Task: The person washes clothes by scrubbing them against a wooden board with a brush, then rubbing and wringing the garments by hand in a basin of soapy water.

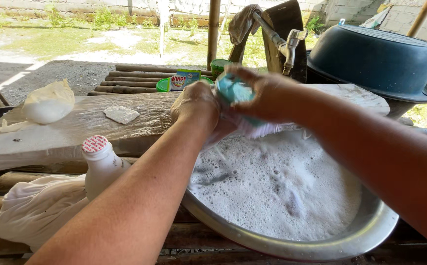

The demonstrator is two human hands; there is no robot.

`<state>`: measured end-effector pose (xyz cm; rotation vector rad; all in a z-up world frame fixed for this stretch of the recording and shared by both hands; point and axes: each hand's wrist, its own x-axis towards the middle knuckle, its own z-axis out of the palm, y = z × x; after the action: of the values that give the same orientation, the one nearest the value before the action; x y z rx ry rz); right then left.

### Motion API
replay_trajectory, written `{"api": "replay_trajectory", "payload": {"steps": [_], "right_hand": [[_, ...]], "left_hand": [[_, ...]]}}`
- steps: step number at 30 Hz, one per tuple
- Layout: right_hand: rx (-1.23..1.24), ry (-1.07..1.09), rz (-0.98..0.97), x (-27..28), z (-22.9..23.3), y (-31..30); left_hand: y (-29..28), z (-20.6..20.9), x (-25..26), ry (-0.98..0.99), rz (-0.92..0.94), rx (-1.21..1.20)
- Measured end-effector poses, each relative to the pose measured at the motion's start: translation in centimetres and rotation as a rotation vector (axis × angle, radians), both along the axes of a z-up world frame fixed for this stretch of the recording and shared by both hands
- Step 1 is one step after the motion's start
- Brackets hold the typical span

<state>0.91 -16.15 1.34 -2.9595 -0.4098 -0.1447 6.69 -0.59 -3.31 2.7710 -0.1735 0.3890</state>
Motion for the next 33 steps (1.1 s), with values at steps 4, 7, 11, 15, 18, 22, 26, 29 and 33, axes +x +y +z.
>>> {"api": "replay_trajectory", "payload": {"steps": [4, 7, 11, 15, 18, 22, 26, 29, 33], "right_hand": [[0.222, 0.315, -0.333, 0.2, 0.5, -2.7], [0.198, 0.266, -0.351, 2.6, 1.1, -6.0], [0.011, 0.154, -0.246, 3.2, 1.6, -4.4], [-0.018, -0.025, 0.105, 2.6, -0.9, -1.4], [0.228, 0.243, -0.282, 3.2, 0.2, -4.6], [0.093, 0.134, -0.504, 3.5, 0.8, -9.1], [0.919, 0.069, -0.291, 2.5, 1.5, -9.8], [1.638, 0.451, 0.426, 0.4, 0.1, -8.4], [1.502, 0.564, 0.507, -0.3, -0.5, -8.8]], "left_hand": [[1.2, 1.4, -3.5, 0.16, 0.075, -0.089], [1.0, 2.4, -5.2, 0.181, 0.083, -0.079], [1.0, 3.0, -5.9, 0.169, 0.065, -0.025], [1.5, 2.9, -6.0, 0.183, 0.004, -0.136], [1.3, 2.1, -4.9, 0.145, 0.063, -0.084], [1.8, -0.2, -1.8, 0.173, 0.007, 0.073], [0.8, 1.1, 2.1, 0.877, 0.068, -1.302], [-1.1, 2.4, -0.5, 0.501, -0.116, -0.856], [-2.5, 4.5, -2.2, 0.576, -0.41, -1.295]]}}
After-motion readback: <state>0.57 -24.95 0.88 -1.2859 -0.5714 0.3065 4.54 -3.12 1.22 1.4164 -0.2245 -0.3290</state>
